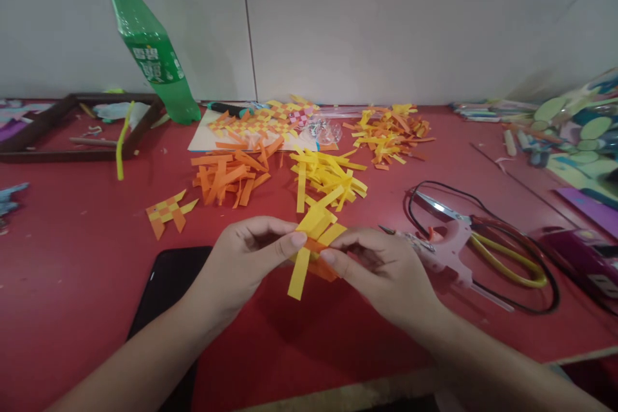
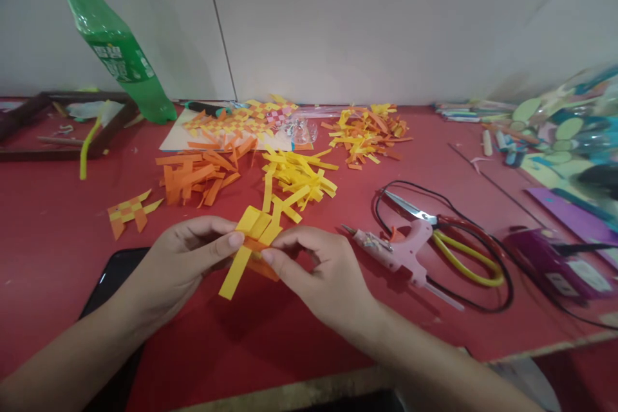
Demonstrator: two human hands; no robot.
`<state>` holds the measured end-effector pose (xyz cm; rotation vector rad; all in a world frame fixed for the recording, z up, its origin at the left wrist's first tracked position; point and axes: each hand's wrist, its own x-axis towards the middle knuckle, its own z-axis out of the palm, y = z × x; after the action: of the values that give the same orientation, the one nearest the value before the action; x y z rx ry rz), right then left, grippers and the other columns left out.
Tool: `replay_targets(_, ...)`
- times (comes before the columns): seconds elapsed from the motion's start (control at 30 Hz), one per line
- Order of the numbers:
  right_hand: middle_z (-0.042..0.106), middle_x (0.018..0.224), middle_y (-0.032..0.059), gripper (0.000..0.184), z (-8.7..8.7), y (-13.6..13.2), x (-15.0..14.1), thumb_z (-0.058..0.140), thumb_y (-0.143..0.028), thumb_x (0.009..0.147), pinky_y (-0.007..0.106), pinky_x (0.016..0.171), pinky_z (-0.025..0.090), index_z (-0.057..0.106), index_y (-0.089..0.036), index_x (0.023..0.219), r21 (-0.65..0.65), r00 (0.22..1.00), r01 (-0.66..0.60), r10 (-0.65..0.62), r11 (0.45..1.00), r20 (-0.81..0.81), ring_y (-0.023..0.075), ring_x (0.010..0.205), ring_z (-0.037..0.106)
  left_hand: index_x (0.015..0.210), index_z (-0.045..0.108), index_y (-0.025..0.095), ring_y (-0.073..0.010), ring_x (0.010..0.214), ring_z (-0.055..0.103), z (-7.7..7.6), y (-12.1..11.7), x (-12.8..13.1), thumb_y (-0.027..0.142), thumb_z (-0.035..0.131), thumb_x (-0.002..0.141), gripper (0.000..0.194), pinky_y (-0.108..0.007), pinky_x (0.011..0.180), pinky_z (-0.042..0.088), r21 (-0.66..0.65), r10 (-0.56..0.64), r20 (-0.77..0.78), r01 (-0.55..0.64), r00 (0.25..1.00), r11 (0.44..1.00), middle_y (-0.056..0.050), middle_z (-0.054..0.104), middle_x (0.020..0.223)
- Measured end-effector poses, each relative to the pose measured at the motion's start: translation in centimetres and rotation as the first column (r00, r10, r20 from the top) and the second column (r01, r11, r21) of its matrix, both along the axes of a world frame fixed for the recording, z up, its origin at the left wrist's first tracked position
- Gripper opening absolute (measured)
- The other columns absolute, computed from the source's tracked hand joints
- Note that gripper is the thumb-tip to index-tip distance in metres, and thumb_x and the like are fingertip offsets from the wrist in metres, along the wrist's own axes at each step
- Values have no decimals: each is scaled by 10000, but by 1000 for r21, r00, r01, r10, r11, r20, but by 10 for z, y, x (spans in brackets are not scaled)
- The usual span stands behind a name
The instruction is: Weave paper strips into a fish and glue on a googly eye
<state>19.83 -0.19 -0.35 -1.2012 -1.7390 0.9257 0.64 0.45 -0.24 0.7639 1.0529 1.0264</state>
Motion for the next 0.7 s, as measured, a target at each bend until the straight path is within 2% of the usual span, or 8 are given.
replay_targets(0.23,654,633,-16,140,-1,0,0,666,-250,837,205,506,472,636,-190,714,8,1000,25,-25,1000,-5,102,564,586,842,787,211,-165,758,706,-2,0,-1,377,809,735,198,-265,730,564,66,-2,-166,13,986,998,-28,787,831)
replay_targets(0.4,672,677,-5,104,-3,2,1,655,-257,837,202,544,507,644,-194,755,-9,997,55,-55,998,-47,110,602,616,813,770,223,-155,773,692,-2,0,-3,359,787,759,148,-238,726,534,131,-30,-295,72,955,989,-5,777,805)
replay_targets(0.7,678,668,-10,85,2,3,1,647,-239,828,198,534,516,655,-200,753,5,993,108,-108,994,-49,113,591,629,822,732,214,-172,790,689,0,-1,-4,386,757,783,179,-255,730,523,174,-50,-415,134,908,976,-7,760,822)
